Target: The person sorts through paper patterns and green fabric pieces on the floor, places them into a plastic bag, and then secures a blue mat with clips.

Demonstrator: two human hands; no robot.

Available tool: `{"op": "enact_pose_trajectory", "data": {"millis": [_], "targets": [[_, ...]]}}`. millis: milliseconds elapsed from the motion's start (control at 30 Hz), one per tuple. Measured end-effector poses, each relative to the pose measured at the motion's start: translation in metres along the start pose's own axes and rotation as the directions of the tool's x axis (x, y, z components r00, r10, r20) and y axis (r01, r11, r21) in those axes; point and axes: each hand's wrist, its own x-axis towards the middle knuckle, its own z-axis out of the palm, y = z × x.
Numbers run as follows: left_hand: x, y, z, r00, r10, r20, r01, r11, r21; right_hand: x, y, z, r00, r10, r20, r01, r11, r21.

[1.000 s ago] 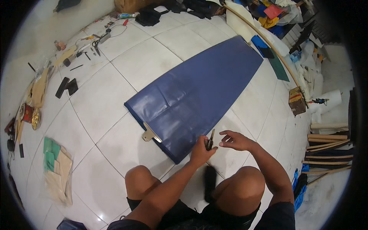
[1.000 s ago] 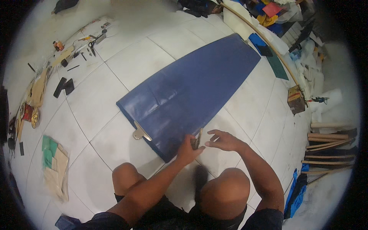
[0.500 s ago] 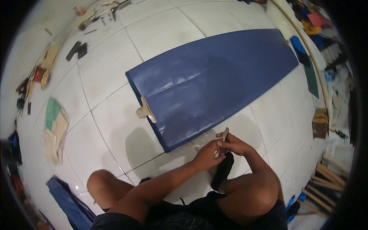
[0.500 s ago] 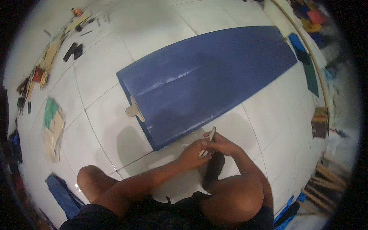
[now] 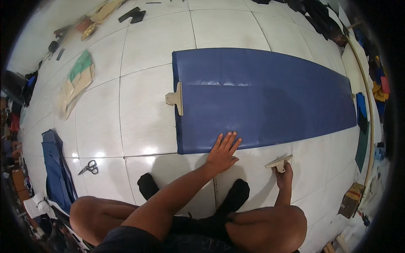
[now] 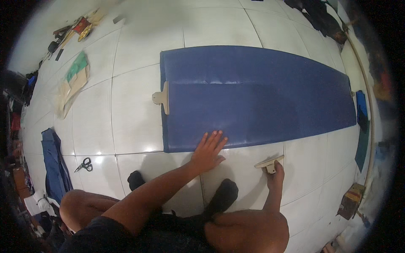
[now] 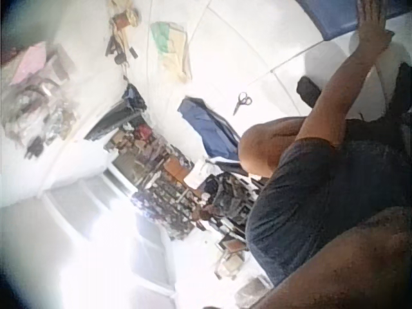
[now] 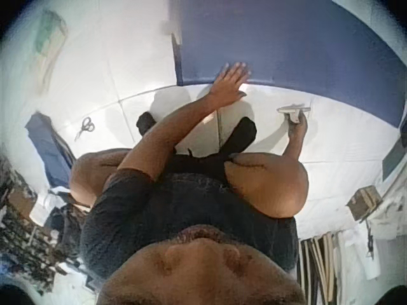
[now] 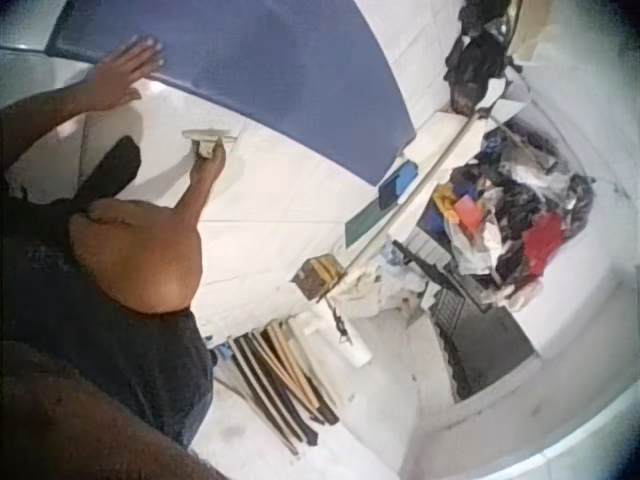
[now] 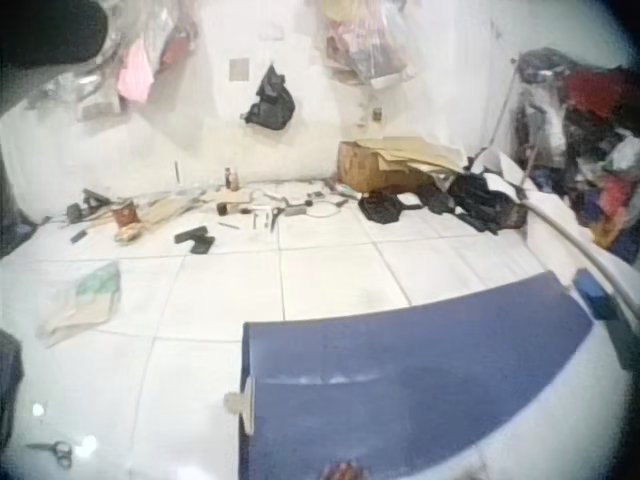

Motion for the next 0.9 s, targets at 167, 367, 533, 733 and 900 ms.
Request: {"op": "enact_pose_trajectory", "data": {"millis": [167,367,533,733,900], "targets": [[0.001,-0.002,0.014,0.996,-0.018,0.084,0.013,0.999,0.051,-0.003,0.004,-0.01,0.99,-0.103,0.092,0.123,0.959,-0.254],[0.007,0.003,0.008,0.982,-0.009,0.186,0.008,1.0,0.01,-0.01,-0.01,0.002,0.999,-0.002,-0.047,-0.001,0.998,-0.065],[0.009,0.002,0.005,0.977,-0.036,0.21,0.04,0.999,-0.013,-0.006,0.009,-0.011,0.997,-0.057,-0.06,0.065,0.986,0.151],[0.047,0.01,-0.004,0.973,0.203,0.107,-0.212,0.974,0.078,-0.017,0.015,-0.001,0.983,-0.034,-0.179,0.043,0.998,0.045],[0.068,0.036,0.012,0.979,0.134,0.156,-0.181,0.92,0.347,-0.026,0.007,0.002,0.961,-0.051,-0.272,-0.004,0.981,-0.196]]}}
